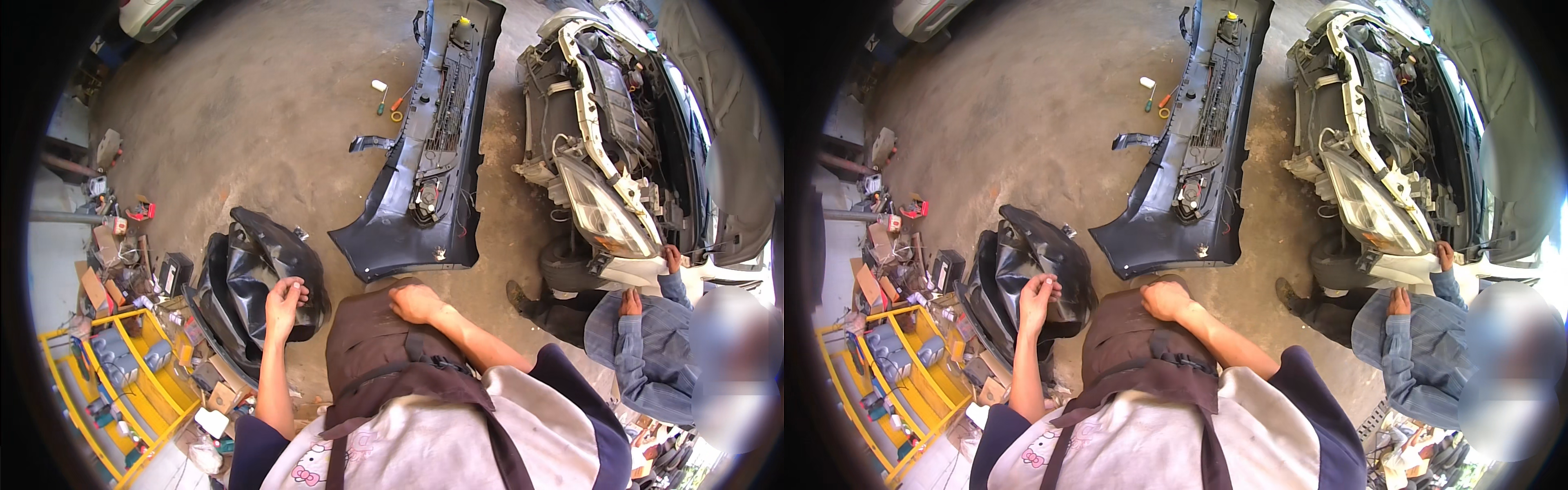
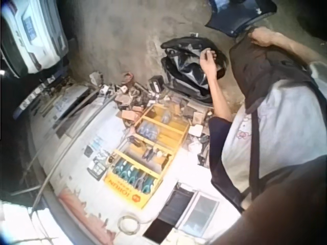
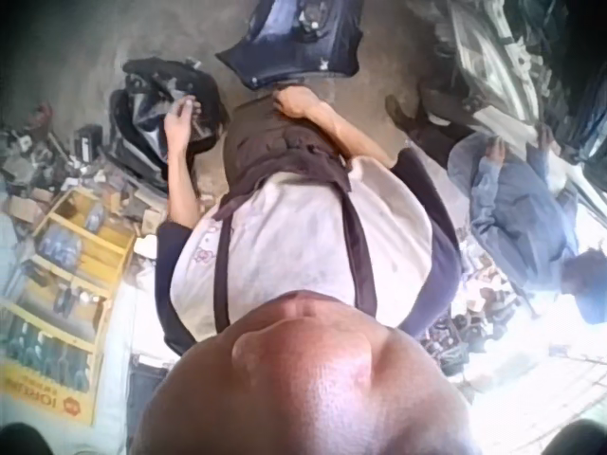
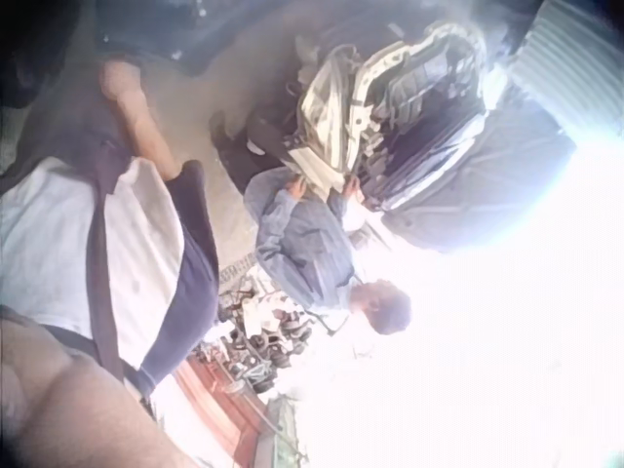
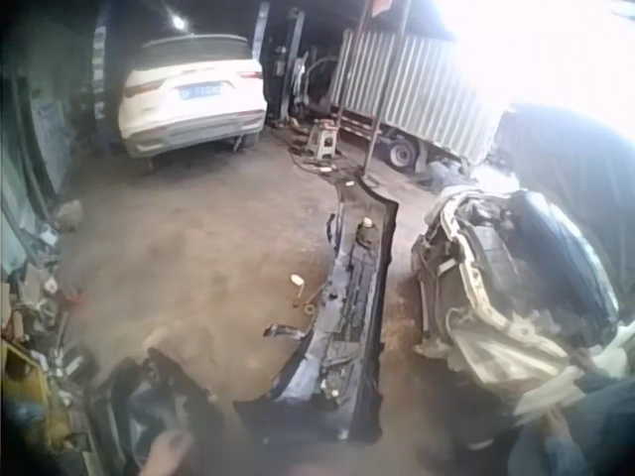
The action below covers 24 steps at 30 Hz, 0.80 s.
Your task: The person works on a detached car bumper, using a screwdriver to adjust components and scissors to cut wires. They then use electrical tape to secure the wires and reposition the bumper assembly.
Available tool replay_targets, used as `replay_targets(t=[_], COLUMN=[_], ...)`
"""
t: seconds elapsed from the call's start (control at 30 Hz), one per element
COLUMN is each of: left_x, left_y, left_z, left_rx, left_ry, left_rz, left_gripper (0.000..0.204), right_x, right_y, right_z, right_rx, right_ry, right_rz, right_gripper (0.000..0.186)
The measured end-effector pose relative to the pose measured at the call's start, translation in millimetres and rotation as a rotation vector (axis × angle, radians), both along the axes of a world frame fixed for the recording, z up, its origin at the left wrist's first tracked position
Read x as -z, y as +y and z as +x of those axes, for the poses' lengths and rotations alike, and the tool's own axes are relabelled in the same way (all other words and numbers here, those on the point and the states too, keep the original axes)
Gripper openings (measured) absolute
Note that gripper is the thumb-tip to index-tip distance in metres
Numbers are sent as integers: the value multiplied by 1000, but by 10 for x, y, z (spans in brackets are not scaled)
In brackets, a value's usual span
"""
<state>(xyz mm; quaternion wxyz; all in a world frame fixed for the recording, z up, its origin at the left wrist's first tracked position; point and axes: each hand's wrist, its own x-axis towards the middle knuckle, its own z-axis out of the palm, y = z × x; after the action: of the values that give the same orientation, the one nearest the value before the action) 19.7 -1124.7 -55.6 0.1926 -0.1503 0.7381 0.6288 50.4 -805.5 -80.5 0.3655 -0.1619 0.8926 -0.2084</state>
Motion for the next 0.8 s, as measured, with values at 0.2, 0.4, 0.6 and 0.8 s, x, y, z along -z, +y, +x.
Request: replay_targets(t=[0.2, 0.4, 0.6, 0.8], left_x=[-361, -693, -507, -406], left_y=[181, 300, 552, 921], left_z=[-63, -310, -1305, -1759], left_rx=[128, 349, 757, 938], left_ry=[-111, -325, -268, -250], left_rz=[131, 319, 332, 404], left_gripper=[22, 24, 30, 21], right_x=[251, 580, 327, 82], right_y=[112, -71, -288, -645], right_z=[-314, -214, -184, -141], right_rx=[205, 454, 729, 970], right_ry=[18, 22, -46, 6], right_rz=[-51, -73, -63, -55], right_gripper=[28, 27, 27, 28])
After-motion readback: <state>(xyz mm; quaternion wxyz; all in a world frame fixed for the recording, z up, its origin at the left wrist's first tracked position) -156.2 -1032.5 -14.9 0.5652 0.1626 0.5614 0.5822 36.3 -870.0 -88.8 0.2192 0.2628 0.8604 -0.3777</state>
